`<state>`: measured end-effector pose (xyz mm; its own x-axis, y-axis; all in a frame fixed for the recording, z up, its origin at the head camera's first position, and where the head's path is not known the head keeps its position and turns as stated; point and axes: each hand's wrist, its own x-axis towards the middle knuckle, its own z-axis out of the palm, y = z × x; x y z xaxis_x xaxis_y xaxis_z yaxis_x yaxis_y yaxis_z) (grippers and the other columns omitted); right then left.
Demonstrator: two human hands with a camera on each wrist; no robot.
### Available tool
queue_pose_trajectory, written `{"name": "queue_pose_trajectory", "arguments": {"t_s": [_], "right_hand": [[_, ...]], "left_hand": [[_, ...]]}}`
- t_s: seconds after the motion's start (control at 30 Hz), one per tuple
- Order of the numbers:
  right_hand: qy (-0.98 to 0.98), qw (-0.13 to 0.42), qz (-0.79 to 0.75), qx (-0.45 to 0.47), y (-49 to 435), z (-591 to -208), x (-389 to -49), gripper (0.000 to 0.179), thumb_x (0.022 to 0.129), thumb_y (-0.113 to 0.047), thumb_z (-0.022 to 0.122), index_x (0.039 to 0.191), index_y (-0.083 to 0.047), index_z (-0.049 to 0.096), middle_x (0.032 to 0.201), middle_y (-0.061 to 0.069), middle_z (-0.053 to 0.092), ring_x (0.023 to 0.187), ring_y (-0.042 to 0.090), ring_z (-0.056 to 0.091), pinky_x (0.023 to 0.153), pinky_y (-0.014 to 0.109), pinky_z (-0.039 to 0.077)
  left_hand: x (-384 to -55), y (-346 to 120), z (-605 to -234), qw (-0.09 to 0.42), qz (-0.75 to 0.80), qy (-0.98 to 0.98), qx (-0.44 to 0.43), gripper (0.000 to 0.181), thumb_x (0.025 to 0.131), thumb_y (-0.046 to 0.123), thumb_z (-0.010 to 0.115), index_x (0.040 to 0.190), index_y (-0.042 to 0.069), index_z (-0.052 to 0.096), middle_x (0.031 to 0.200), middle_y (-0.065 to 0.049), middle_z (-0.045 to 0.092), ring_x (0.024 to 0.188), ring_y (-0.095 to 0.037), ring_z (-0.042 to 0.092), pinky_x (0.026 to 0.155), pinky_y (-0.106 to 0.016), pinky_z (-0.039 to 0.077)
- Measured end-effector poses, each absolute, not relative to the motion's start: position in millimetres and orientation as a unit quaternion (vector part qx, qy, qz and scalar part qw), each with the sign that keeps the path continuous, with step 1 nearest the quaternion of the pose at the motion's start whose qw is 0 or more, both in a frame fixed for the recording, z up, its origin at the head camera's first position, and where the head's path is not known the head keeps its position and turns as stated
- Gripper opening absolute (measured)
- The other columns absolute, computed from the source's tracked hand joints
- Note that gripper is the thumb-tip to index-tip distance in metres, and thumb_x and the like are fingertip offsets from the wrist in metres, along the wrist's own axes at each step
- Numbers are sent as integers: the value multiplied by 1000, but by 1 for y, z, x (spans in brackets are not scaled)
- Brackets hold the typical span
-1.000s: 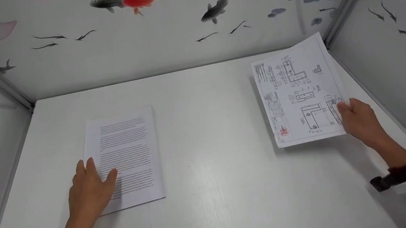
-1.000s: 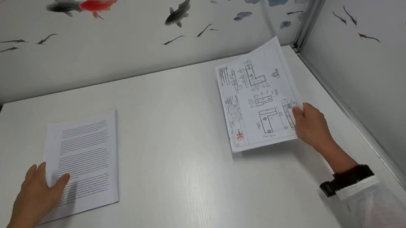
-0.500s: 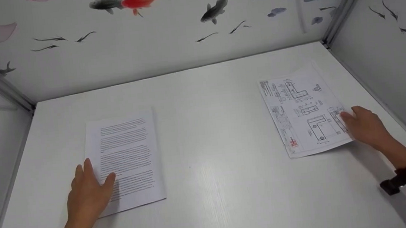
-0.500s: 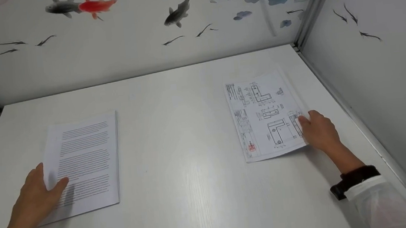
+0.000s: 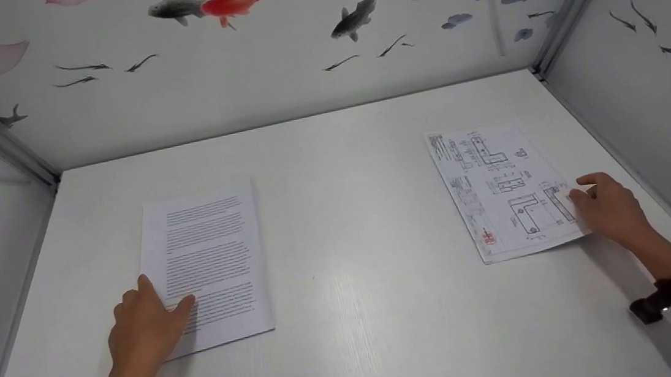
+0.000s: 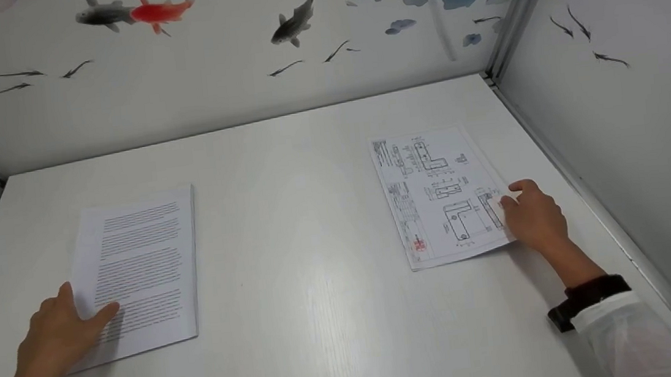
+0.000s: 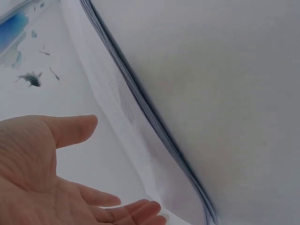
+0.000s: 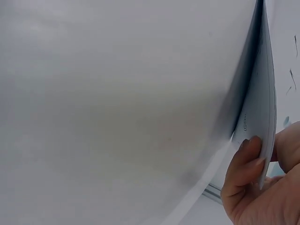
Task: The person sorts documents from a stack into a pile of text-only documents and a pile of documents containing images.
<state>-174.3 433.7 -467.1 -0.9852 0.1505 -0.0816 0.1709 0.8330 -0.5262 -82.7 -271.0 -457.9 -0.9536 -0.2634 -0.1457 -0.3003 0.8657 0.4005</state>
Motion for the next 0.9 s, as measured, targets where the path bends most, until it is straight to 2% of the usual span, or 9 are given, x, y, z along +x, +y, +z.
{"name": "queue_pose_trajectory", "arguments": {"t_s": [0.13, 0.23, 0.5, 0.73, 0.9], "right_hand": [[959, 16, -268, 91, 436, -467, -174, 55, 108, -28, 43, 144, 14, 38, 117, 36, 55, 91, 40, 59, 62, 34, 44], [961, 15, -259, 100, 437, -466, -174, 57, 107, -29, 43, 144, 13, 37, 121, 37, 55, 94, 44, 60, 63, 36, 43], [963, 29, -245, 111, 437, -467, -173, 69, 105, -38, 45, 148, 13, 30, 128, 38, 51, 102, 50, 56, 67, 42, 43], [969, 60, -228, 79, 436, -465, -172, 72, 103, -43, 50, 146, 13, 35, 133, 38, 48, 112, 54, 52, 78, 55, 45], [972, 78, -215, 52, 436, -464, -170, 75, 101, -45, 57, 143, 14, 39, 131, 40, 49, 111, 54, 53, 76, 54, 48]], "left_hand": [[-79, -274, -459, 55, 189, 967, -164, 87, 87, 42, 76, 126, -27, 41, 96, -35, 47, 88, -49, 51, 53, -46, 43], [-77, -276, -460, 75, 191, 962, -178, 84, 86, 47, 77, 115, -25, 47, 91, -30, 45, 84, -43, 50, 54, -43, 40], [-74, -277, -464, 79, 186, 956, -211, 93, 87, 54, 70, 117, -29, 40, 98, -33, 41, 93, -51, 46, 56, -46, 41], [-72, -279, -470, 94, 185, 953, -220, 101, 81, 66, 71, 112, -28, 50, 96, -31, 41, 94, -49, 43, 56, -47, 42], [-76, -283, -469, 92, 196, 953, -211, 100, 80, 65, 74, 112, -27, 51, 92, -30, 43, 87, -47, 47, 54, -45, 42]]}}
